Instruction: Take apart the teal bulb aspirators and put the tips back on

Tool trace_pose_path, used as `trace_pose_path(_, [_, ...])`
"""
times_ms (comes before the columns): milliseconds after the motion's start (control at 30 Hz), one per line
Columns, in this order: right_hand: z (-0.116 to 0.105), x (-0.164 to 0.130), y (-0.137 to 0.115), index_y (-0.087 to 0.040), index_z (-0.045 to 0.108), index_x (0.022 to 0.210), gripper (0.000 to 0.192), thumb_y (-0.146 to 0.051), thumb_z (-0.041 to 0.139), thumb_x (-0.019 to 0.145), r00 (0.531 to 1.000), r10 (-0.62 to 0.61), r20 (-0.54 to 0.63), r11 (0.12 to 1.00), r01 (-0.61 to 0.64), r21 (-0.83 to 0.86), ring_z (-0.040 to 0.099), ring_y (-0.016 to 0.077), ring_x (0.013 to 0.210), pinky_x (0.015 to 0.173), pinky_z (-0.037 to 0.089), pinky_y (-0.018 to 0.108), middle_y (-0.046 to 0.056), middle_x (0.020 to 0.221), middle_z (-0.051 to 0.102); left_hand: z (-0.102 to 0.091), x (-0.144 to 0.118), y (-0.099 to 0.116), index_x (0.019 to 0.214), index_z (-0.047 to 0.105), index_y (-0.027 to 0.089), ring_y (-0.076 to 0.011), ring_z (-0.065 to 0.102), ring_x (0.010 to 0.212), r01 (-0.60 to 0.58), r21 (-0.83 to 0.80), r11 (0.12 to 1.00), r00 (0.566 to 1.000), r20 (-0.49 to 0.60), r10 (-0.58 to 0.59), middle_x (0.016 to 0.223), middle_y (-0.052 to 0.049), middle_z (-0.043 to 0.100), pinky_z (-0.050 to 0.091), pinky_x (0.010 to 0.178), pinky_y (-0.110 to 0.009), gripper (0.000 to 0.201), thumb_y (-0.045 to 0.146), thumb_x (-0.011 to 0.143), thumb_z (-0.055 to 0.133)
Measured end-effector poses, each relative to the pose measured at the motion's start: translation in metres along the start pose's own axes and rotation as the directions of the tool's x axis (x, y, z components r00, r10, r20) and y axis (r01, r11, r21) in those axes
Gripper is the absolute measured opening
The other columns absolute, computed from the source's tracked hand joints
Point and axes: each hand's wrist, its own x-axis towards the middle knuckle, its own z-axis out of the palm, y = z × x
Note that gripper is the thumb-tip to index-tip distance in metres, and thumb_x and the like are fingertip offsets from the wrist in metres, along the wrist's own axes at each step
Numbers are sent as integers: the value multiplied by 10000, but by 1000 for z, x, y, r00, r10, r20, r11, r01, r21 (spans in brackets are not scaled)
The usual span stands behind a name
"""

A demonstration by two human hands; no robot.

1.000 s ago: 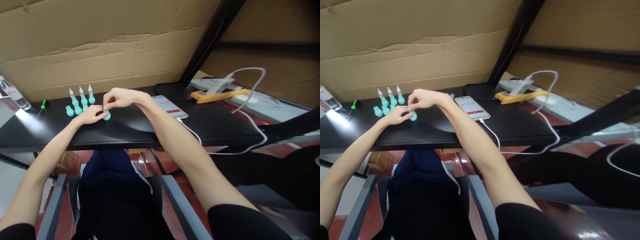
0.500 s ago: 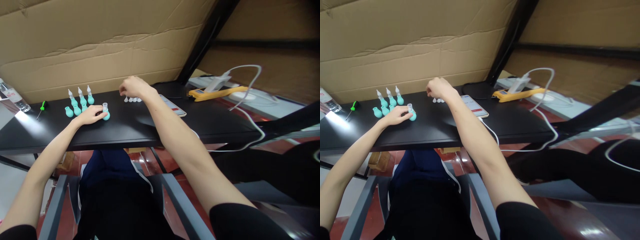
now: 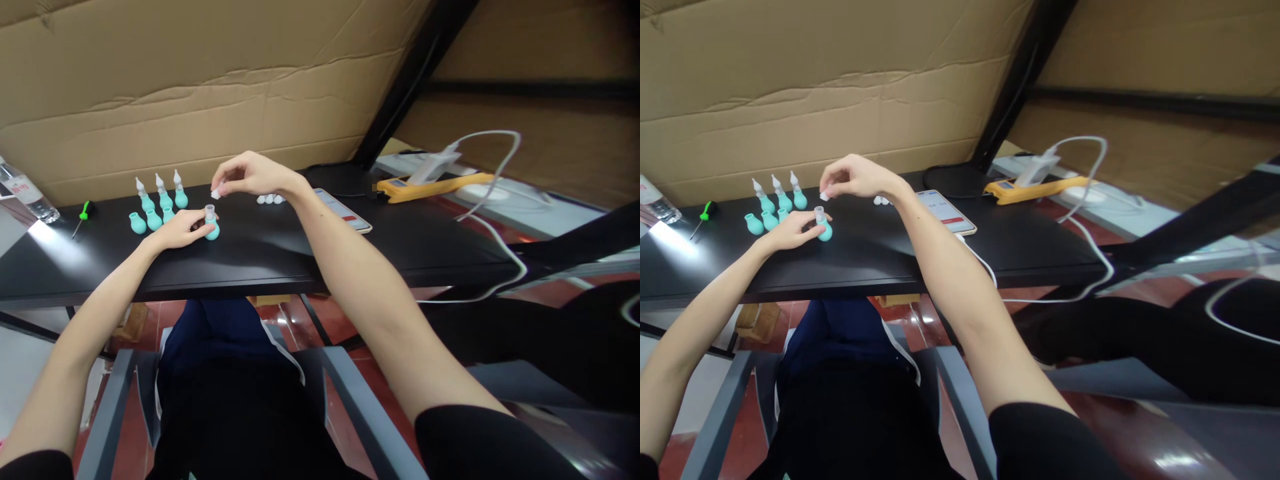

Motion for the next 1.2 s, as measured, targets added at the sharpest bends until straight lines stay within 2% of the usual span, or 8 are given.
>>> trace_pose_path(67, [2,0,-12,-231,953,1207,480,-674,900,1031,996,-92,-2,993,92,70,771,258,939,892,589,401,73,1064,915,0,0,-1,1254,843,185,-219,734,826,-4,1,1000,1000,-5,4,1010,-78,850,605,845,-354,565,691,1200,597])
trace_pose_path(133, [5,1,-20,-228,960,1191,477,-678,893,1044,989,-144,38,988,141,69,759,237,919,882,575,380,60,1034,910,1,0,-2,1187,836,195,-218,716,797,-1,11,1000,1000,-7,1,971,-71,833,591,817,-356,552,696,1196,603])
trace_pose_path(267, [11,4,-23,-229,969,1197,397,-595,857,1091,975,-175,136,984,172,39,734,205,895,878,568,352,47,1027,915,1,0,-6,1096,824,207,-229,735,808,-4,26,1000,1000,-24,4,962,-74,828,591,817,-368,568,735,1181,632])
trace_pose_path(367, [12,5,-24,-225,964,1203,341,-522,834,1099,971,-190,144,982,188,30,724,195,879,864,565,343,49,1033,915,1,0,-5,1078,818,209,-228,738,805,-9,20,1000,999,-32,10,938,-67,820,590,817,-365,566,739,1177,645])
trace_pose_path(600, [8,4,-41,-234,957,1103,224,-343,772,1040,977,-148,154,971,173,-166,706,189,847,844,537,334,32,991,876,3,2,3,997,775,211,-205,672,740,-5,-1,1000,999,-33,5,863,-44,775,543,767,-353,541,706,1173,644])
trace_pose_path(800, [13,10,-50,-234,937,1030,209,-254,730,1049,962,-164,218,922,228,-314,698,203,872,894,513,355,29,961,816,5,4,3,912,675,228,-195,619,729,8,-11,1000,1000,-22,-8,818,-22,691,494,761,-357,464,632,1139,656])
trace_pose_path(967, [15,13,-53,-232,922,1018,194,-241,745,1098,961,-132,243,902,218,-372,718,227,907,935,517,378,41,967,825,6,4,2,917,643,235,-197,618,738,30,-12,999,999,-13,-31,795,-11,649,497,774,-357,440,625,1119,653])
trace_pose_path(1200, [14,8,-52,-231,907,1002,163,-244,799,1123,975,-82,206,900,161,-404,757,236,912,959,517,389,39,953,864,7,4,6,898,615,238,-192,582,704,17,-24,1000,1000,-20,-18,766,-7,624,478,747,-361,461,637,1130,640])
